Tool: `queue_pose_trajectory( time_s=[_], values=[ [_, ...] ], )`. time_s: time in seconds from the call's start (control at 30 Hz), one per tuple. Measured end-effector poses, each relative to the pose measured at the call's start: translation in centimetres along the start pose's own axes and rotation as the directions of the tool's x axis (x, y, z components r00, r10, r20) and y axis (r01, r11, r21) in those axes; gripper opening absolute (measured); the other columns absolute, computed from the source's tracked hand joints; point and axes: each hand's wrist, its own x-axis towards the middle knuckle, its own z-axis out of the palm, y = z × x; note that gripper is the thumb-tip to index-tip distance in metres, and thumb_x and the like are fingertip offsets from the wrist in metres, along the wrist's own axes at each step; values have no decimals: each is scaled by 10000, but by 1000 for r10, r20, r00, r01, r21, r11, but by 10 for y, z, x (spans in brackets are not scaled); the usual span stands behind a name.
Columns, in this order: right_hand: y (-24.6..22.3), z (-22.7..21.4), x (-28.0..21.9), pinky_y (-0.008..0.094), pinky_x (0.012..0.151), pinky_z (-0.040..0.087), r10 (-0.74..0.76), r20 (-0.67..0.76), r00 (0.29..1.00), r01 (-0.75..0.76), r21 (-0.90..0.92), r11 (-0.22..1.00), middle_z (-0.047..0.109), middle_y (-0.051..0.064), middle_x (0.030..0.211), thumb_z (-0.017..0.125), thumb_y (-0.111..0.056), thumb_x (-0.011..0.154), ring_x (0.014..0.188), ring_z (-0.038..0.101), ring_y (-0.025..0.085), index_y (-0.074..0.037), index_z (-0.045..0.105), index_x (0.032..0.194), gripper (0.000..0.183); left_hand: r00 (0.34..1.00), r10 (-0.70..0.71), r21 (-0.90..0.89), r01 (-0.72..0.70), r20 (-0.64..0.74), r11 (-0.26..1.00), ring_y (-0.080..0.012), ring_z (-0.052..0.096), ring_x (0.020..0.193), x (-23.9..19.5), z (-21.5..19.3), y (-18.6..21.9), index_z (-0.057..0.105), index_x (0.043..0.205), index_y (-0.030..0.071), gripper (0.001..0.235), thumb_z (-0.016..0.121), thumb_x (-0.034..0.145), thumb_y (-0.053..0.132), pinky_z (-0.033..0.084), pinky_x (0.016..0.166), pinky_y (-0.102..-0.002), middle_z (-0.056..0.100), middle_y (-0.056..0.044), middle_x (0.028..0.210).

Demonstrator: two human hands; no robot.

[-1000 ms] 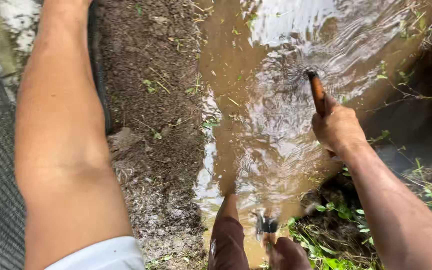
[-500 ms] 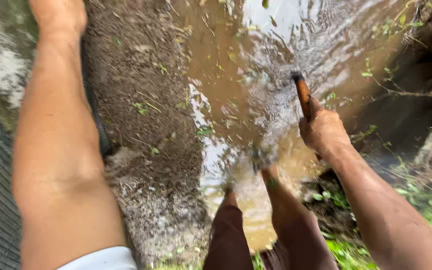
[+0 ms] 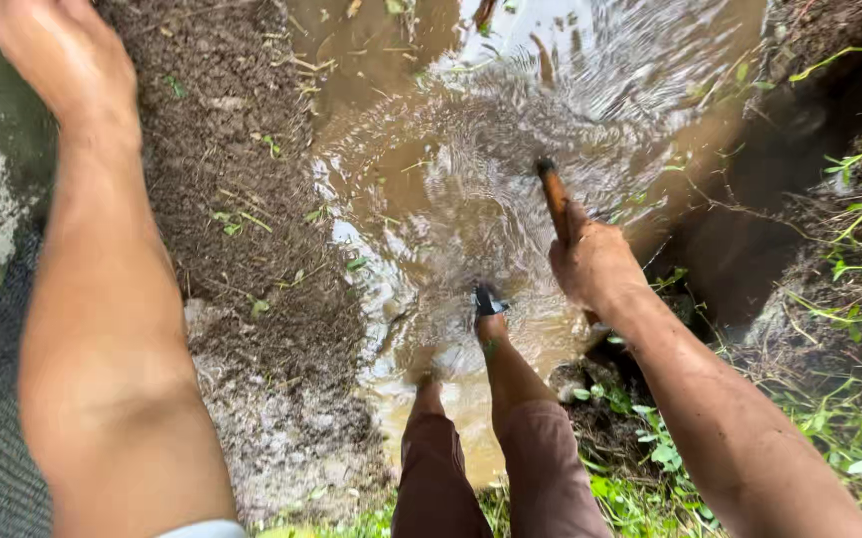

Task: The person uses a hoe to dig into the muddy ground of a shallow water channel and removes mud and debris by hand. The person repeatedly scrapes the soil and clears the channel while standing in the water.

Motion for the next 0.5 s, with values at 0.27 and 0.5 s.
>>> queue_pose_trajectory(
  time_s=[0.27,0.5],
  values=[
    [11,-2,-6,523,909,527,-103,-70,992,106,38,994,696,301,1063,594,-225,952,1036,659,484,-85,486,1372,456,992,126,518,-107,-2,849,-135,473,838,-107,111,51,729,1176,-19,165,597,1122,65,368,771,-314,548,-39,1029],
    [51,10,-9,526,935,515,-140,-76,987,142,19,990,698,325,1059,691,-282,925,1059,647,495,-43,472,1373,553,869,-67,857,-494,490,-144,-289,507,1373,-193,176,70,500,1505,91,428,622,1124,245,286,1117,-535,639,-127,1372]
  ],
)
